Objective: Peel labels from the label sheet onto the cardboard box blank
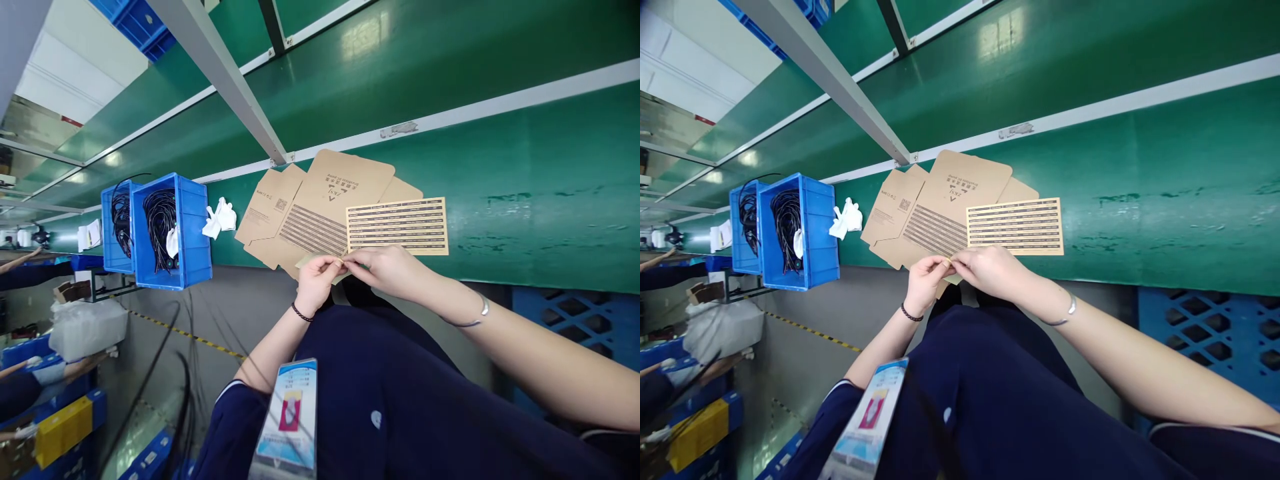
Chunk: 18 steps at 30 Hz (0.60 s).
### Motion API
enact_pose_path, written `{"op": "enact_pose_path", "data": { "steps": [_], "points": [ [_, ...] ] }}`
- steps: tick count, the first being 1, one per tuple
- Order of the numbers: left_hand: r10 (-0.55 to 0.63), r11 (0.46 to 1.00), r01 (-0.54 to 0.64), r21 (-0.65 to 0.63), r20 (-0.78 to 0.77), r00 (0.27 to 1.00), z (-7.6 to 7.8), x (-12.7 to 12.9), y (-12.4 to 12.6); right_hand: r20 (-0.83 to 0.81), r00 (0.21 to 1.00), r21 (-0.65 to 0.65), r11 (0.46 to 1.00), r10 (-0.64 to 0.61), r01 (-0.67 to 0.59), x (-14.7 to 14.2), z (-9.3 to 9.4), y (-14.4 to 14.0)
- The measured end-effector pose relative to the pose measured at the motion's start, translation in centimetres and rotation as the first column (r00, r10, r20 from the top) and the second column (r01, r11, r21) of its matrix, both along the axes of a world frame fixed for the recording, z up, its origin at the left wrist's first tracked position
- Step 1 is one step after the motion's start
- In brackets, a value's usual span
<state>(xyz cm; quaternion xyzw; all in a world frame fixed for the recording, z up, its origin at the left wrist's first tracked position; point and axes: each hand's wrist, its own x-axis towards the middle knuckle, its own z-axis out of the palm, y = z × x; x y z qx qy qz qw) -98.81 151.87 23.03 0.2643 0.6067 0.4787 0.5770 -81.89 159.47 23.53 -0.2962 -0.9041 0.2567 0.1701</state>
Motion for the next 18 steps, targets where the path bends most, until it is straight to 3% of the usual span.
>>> {"op": "enact_pose_path", "data": {
  "steps": [2,5,7,13,18],
  "points": [
    [-0.055,0.996,0.065,0.057,-0.158,0.986,0.3,-0.2,0.1,-0.007,1.000,-0.034,0.999,0.000,0.000,0.1,0.0,0.2],
    [-0.103,0.977,0.169,0.126,-0.415,0.904,0.9,-0.4,0.2,-0.029,0.999,-0.026,1.000,0.015,-0.016,0.1,-0.1,0.5],
    [-0.110,0.965,0.214,0.153,-0.507,0.855,1.1,-0.4,0.2,-0.038,0.999,0.003,0.999,0.036,-0.036,0.1,-0.2,0.5],
    [-0.088,0.955,0.230,0.185,-0.568,0.819,1.2,0.0,0.1,-0.025,1.000,0.099,0.995,-0.004,0.006,-0.1,-0.9,-0.2],
    [-0.059,0.956,0.211,0.204,-0.570,0.820,0.8,0.1,0.1,-0.122,0.990,0.035,0.997,-0.065,0.070,-0.2,-1.4,-0.3]
  ]
}}
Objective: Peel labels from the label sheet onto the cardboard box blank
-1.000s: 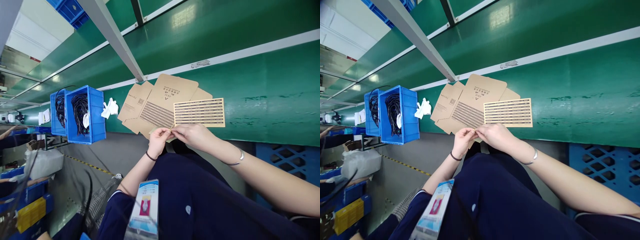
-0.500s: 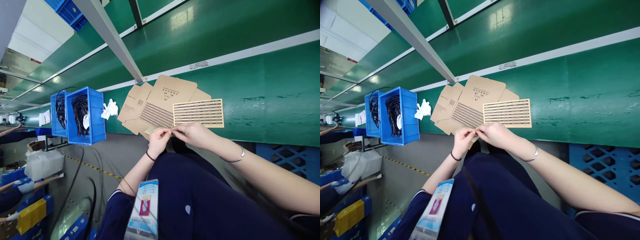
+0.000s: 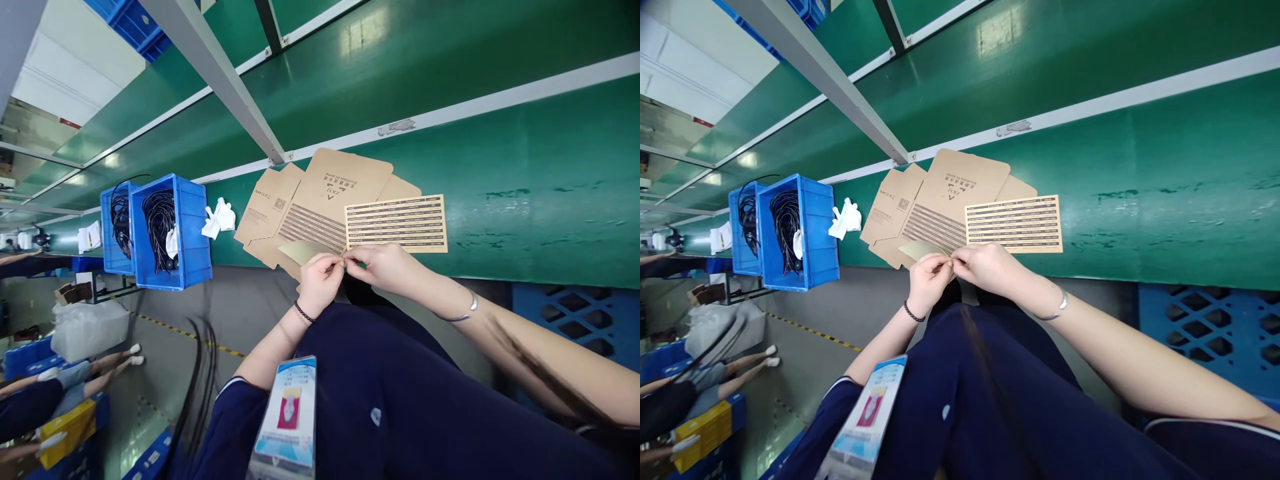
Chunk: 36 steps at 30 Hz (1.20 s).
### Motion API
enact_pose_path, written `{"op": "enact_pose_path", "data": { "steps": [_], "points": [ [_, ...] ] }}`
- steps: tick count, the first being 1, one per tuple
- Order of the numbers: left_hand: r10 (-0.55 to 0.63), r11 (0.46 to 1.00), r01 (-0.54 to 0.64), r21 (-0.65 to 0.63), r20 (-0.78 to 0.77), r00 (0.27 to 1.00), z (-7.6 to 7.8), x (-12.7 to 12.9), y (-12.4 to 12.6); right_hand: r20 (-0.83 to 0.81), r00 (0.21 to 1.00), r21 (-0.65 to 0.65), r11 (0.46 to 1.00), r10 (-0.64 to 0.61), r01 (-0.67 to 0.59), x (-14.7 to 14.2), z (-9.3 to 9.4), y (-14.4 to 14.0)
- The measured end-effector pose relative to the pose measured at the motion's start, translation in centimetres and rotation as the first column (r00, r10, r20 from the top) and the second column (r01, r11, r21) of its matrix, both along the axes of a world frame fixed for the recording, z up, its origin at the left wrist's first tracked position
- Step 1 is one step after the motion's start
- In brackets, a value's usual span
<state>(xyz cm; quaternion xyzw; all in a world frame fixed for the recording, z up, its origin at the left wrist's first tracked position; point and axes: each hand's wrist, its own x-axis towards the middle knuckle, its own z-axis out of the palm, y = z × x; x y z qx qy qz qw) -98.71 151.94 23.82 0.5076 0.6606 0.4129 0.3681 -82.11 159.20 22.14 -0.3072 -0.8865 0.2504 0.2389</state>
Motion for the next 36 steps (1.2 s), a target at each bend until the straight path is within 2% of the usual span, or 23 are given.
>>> {"op": "enact_pose_path", "data": {
  "steps": [3,6,12,15,17,20,24,27,31,33,36],
  "points": [
    [-0.013,1.000,0.013,0.014,-0.024,1.000,-0.4,-0.1,-0.1,-0.064,0.998,-0.087,0.996,-0.007,0.002,0.0,-0.1,0.3],
    [-0.028,0.999,0.031,0.044,-0.076,0.997,-0.8,-0.3,-0.2,-0.045,0.999,-0.147,0.989,0.004,-0.011,0.1,-0.2,0.4],
    [-0.061,0.995,0.075,0.069,-0.184,0.981,-0.8,-0.4,-0.3,0.034,0.999,-0.088,0.996,0.026,-0.023,0.0,-0.3,0.1],
    [-0.053,0.996,0.066,0.064,-0.183,0.982,-0.7,-0.4,-0.3,-0.025,1.000,-0.157,0.988,-0.011,0.007,-0.2,-0.4,0.2],
    [-0.049,0.997,0.058,0.056,-0.159,0.986,-0.7,-0.5,-0.2,-0.077,0.996,-0.262,0.965,-0.041,0.020,-0.2,-0.5,0.3],
    [-0.048,0.998,0.053,0.046,-0.096,0.994,-0.9,-0.7,-0.3,-0.121,0.989,-0.431,0.902,-0.087,0.027,-0.3,-0.6,0.5],
    [-0.033,0.999,0.034,0.037,-0.030,0.999,-1.2,-0.8,-0.4,-0.127,0.983,-0.570,0.820,-0.136,0.040,-0.3,-0.7,0.5],
    [-0.017,0.999,0.019,0.051,-0.025,1.000,-1.4,-0.8,-0.5,-0.137,0.980,-0.635,0.772,-0.142,0.023,-0.3,-0.7,0.4],
    [-0.014,0.998,0.015,0.068,-0.009,1.000,-1.4,-0.7,-0.4,-0.146,0.978,-0.653,0.757,-0.151,0.019,-0.4,-0.5,0.4],
    [0.003,0.997,-0.007,0.072,0.044,0.999,-1.3,-0.7,-0.3,-0.154,0.975,-0.676,0.736,-0.162,0.015,-0.6,-0.5,0.3],
    [0.057,0.997,-0.067,0.044,0.206,0.977,-1.3,-0.7,-0.1,-0.163,0.964,-0.724,0.689,-0.210,0.028,-0.8,-1.0,0.2]
  ]
}}
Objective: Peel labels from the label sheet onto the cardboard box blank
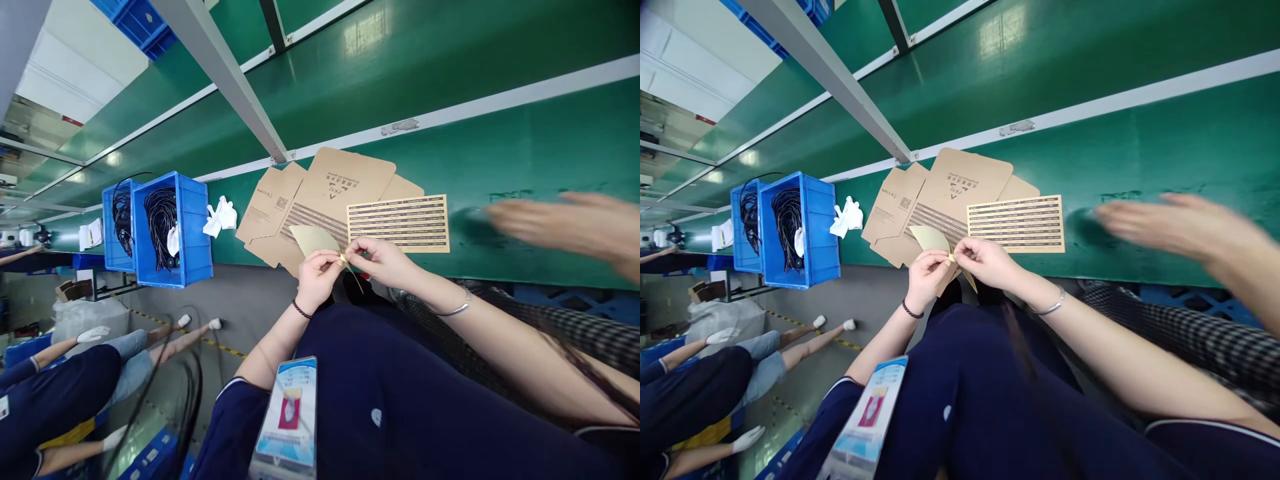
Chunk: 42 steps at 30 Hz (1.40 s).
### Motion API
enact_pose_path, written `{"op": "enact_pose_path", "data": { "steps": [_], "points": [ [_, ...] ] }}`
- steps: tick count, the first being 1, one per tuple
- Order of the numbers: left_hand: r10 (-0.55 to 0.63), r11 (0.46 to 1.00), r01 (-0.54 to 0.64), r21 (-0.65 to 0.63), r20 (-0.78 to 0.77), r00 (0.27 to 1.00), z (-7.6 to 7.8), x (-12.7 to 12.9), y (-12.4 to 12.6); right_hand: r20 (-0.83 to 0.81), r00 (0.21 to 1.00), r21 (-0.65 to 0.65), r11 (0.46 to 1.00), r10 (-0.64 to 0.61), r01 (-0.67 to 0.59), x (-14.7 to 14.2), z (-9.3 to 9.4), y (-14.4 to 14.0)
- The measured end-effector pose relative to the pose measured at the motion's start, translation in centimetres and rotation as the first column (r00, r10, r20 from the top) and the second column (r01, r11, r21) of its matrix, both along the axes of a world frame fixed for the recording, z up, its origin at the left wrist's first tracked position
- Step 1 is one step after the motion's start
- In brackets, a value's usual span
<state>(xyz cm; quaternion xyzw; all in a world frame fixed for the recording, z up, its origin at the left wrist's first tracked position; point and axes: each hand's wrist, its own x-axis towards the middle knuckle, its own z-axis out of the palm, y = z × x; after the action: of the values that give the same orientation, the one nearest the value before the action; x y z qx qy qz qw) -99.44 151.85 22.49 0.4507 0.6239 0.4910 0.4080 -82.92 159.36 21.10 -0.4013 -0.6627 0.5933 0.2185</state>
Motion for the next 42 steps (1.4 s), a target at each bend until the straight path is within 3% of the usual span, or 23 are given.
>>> {"op": "enact_pose_path", "data": {
  "steps": [3,6,9,12,16,23,29,37,39,42],
  "points": [
    [0.075,0.993,-0.046,-0.109,0.275,0.958,0.0,-0.3,0.0,-0.022,0.998,-0.085,0.995,-0.059,0.057,-0.1,-0.8,-0.2],
    [0.169,0.967,-0.033,-0.253,0.537,0.826,0.3,-0.8,0.1,-0.114,0.986,-0.231,0.968,-0.124,0.095,0.0,-1.3,-0.3],
    [0.220,0.947,0.007,-0.322,0.663,0.715,0.6,-1.1,0.1,-0.215,0.962,-0.343,0.935,-0.168,0.087,0.0,-1.3,-0.6],
    [0.233,0.951,0.003,-0.310,0.722,0.652,0.3,-0.5,0.0,-0.220,0.958,-0.309,0.945,-0.183,0.110,-0.4,-1.1,-1.1],
    [0.207,0.969,-0.041,-0.245,0.706,0.677,-1.0,1.1,-0.7,-0.167,0.970,-0.191,0.971,-0.179,0.146,-1.2,-0.7,-2.0],
    [0.336,0.927,-0.169,-0.334,0.540,0.772,-2.9,1.0,-1.2,-0.135,0.970,-0.144,0.973,-0.202,0.182,-1.4,-0.8,-3.1],
    [0.428,0.893,-0.333,-0.303,0.339,0.838,-3.0,-1.2,-0.4,-0.191,0.945,-0.260,0.942,-0.267,0.214,-0.3,-0.3,-2.2],
    [0.449,0.886,-0.343,-0.313,0.391,0.803,-2.5,0.7,0.4,-0.350,0.890,-0.407,0.903,-0.291,0.135,-0.2,0.2,-0.9],
    [0.442,0.888,-0.326,-0.324,0.405,0.801,-2.3,1.5,0.5,-0.319,0.910,-0.309,0.937,-0.264,0.163,-0.3,0.3,-1.6],
    [0.427,0.897,-0.315,-0.311,0.420,0.801,-2.1,2.2,0.5,-0.107,0.965,0.023,0.969,-0.240,0.244,-0.1,0.2,-2.9]
  ]
}}
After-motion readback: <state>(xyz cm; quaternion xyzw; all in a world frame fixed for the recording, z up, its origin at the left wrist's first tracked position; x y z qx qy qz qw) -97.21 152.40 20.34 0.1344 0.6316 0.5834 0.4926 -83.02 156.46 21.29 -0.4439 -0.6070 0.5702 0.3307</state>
